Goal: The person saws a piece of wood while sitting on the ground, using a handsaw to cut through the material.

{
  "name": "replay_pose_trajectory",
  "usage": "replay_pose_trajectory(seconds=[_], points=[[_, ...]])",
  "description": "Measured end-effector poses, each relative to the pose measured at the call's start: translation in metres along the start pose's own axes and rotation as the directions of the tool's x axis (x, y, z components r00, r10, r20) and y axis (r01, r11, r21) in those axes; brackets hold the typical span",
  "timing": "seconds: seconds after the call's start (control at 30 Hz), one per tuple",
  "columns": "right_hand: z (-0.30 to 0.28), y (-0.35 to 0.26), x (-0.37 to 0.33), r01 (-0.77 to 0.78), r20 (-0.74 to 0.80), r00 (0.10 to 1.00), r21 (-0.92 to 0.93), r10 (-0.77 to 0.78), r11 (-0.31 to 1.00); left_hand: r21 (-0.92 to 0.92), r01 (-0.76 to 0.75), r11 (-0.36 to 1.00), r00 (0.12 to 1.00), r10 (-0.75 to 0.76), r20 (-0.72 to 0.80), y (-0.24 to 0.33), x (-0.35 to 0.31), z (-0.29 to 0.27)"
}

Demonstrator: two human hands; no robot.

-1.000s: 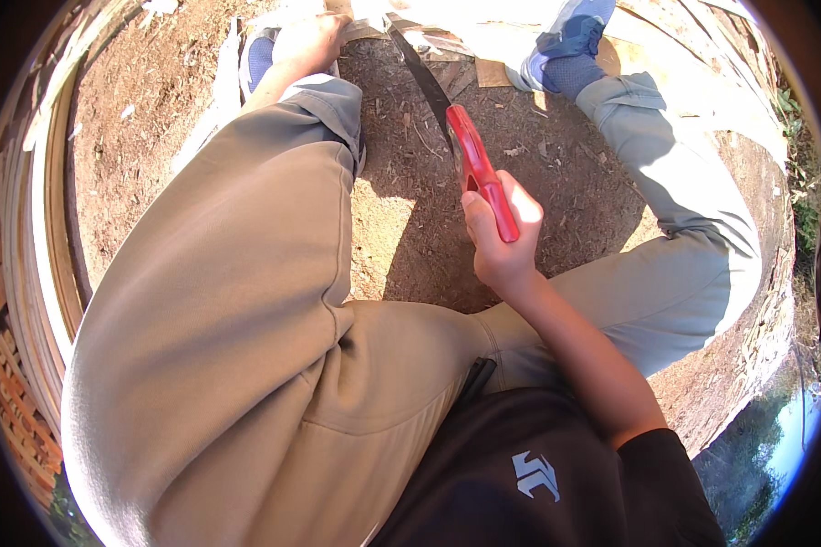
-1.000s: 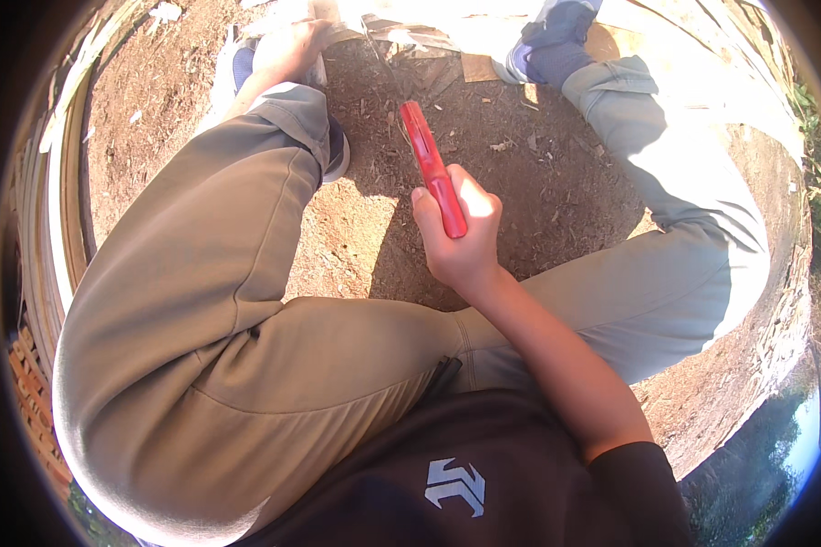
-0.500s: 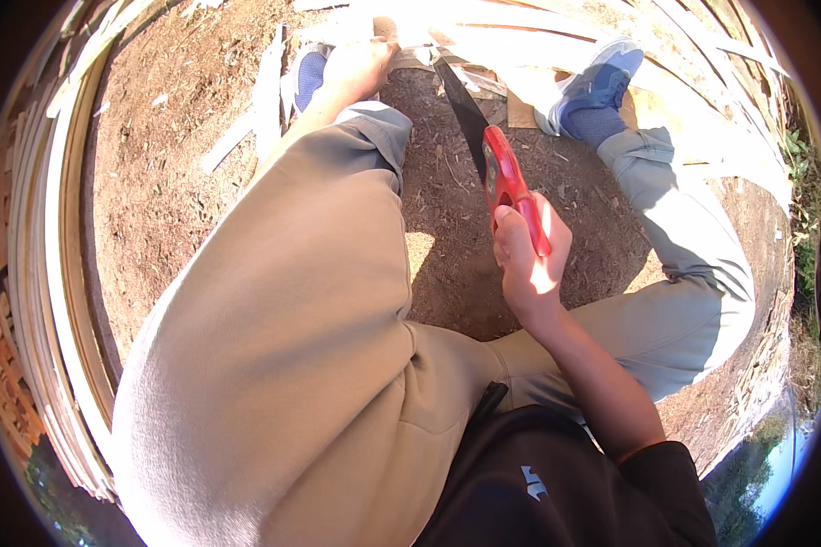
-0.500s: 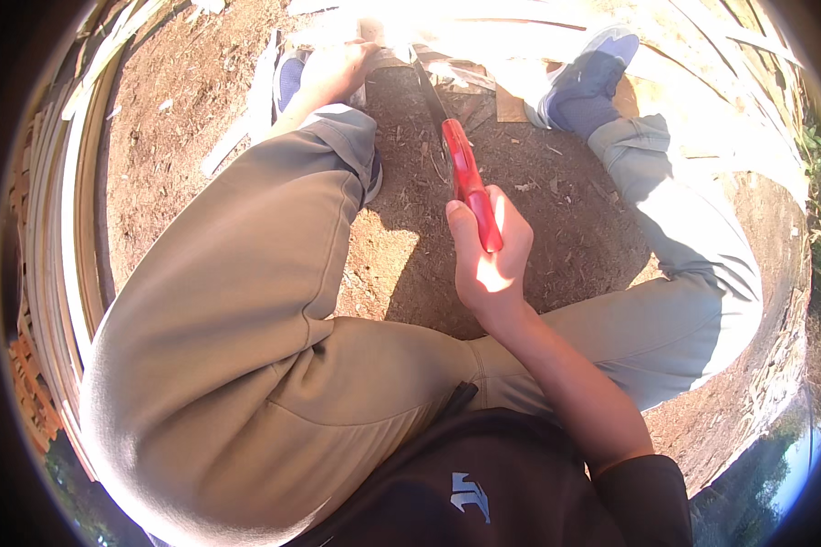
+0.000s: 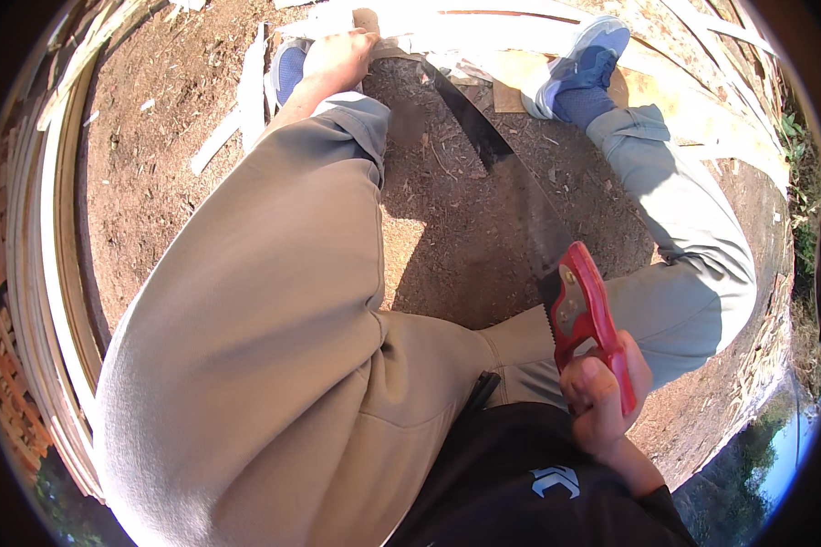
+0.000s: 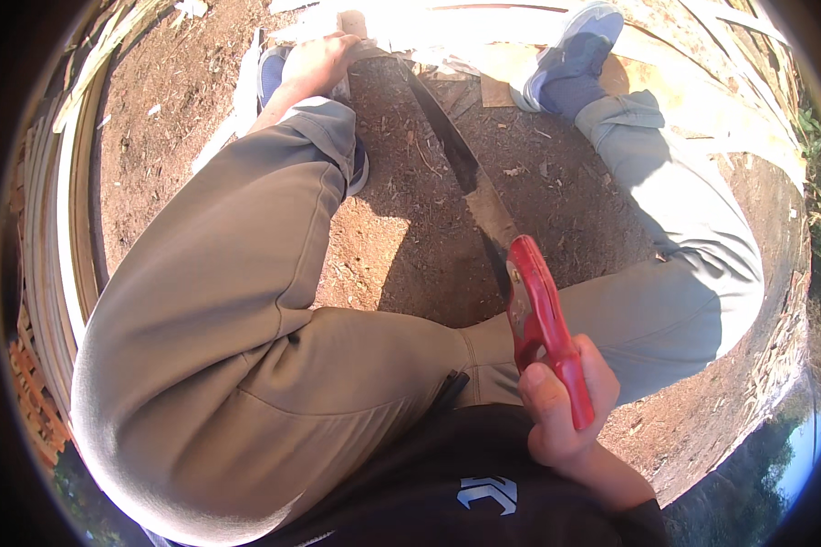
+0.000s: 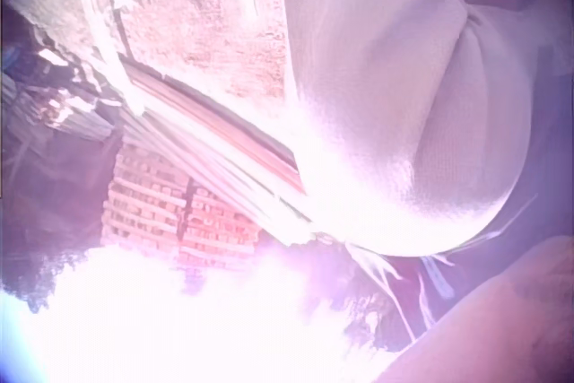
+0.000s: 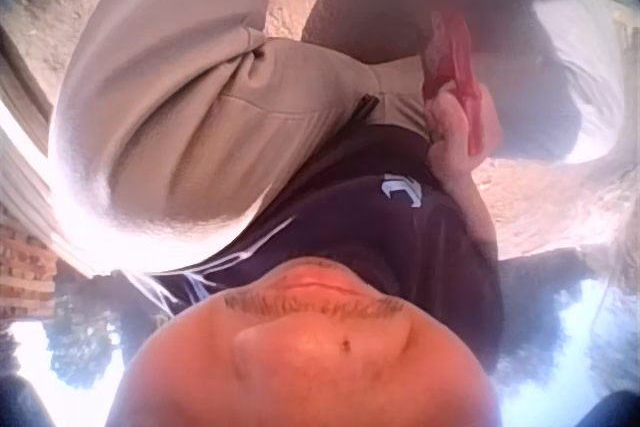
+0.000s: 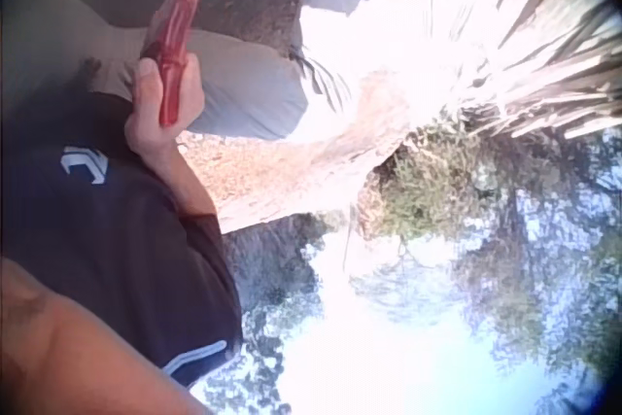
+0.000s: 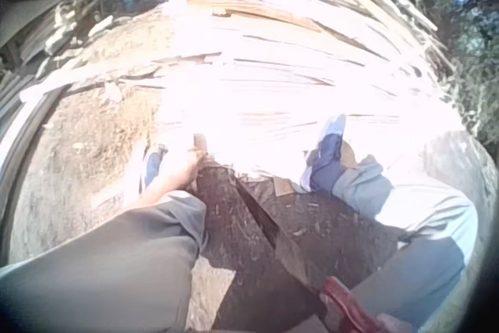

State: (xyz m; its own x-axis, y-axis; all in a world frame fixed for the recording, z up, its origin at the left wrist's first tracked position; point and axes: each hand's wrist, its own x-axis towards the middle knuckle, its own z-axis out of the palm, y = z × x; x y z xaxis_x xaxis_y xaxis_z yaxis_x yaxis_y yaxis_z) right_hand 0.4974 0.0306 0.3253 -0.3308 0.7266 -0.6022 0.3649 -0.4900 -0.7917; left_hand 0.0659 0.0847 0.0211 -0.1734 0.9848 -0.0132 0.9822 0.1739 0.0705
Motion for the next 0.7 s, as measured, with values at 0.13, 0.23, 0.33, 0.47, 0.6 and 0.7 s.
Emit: replay_pose_trajectory(seconds=[0.13, 0.23, 0.33, 0.47, 0.6, 0.7], points=[[-0.025, -0.005, 0.018, 0.290, -0.100, 0.947, -0.143, -0.305, 0.946, -0.048, -0.016, 0.999, 1.000, 0.015, -0.015, 0.002, 0.013, 0.007], [-0.025, -0.016, 0.058, 0.499, -0.054, 0.824, -0.399, -0.563, 0.769, -0.038, 0.039, 0.999, 0.996, -0.036, 0.084, 0.009, 0.007, -0.015], [-0.009, -0.032, 0.091, 0.569, 0.028, 0.766, -0.495, -0.642, 0.657, -0.044, 0.060, 0.997, 0.987, -0.052, 0.152, 0.011, 0.009, -0.021], [0.004, -0.026, 0.123, 0.530, 0.059, 0.821, -0.448, -0.568, 0.720, -0.045, 0.045, 0.998, 0.987, -0.037, 0.156, 0.017, 0.012, -0.021], [0.021, -0.007, 0.127, 0.497, 0.063, 0.849, -0.433, -0.524, 0.752, -0.006, 0.029, 1.000, 0.987, -0.028, 0.156, 0.018, 0.015, -0.017], [0.021, -0.002, 0.124, 0.491, 0.097, 0.856, -0.459, -0.508, 0.741, 0.050, 0.092, 0.995, 0.953, -0.102, 0.286, 0.029, 0.024, -0.027]])
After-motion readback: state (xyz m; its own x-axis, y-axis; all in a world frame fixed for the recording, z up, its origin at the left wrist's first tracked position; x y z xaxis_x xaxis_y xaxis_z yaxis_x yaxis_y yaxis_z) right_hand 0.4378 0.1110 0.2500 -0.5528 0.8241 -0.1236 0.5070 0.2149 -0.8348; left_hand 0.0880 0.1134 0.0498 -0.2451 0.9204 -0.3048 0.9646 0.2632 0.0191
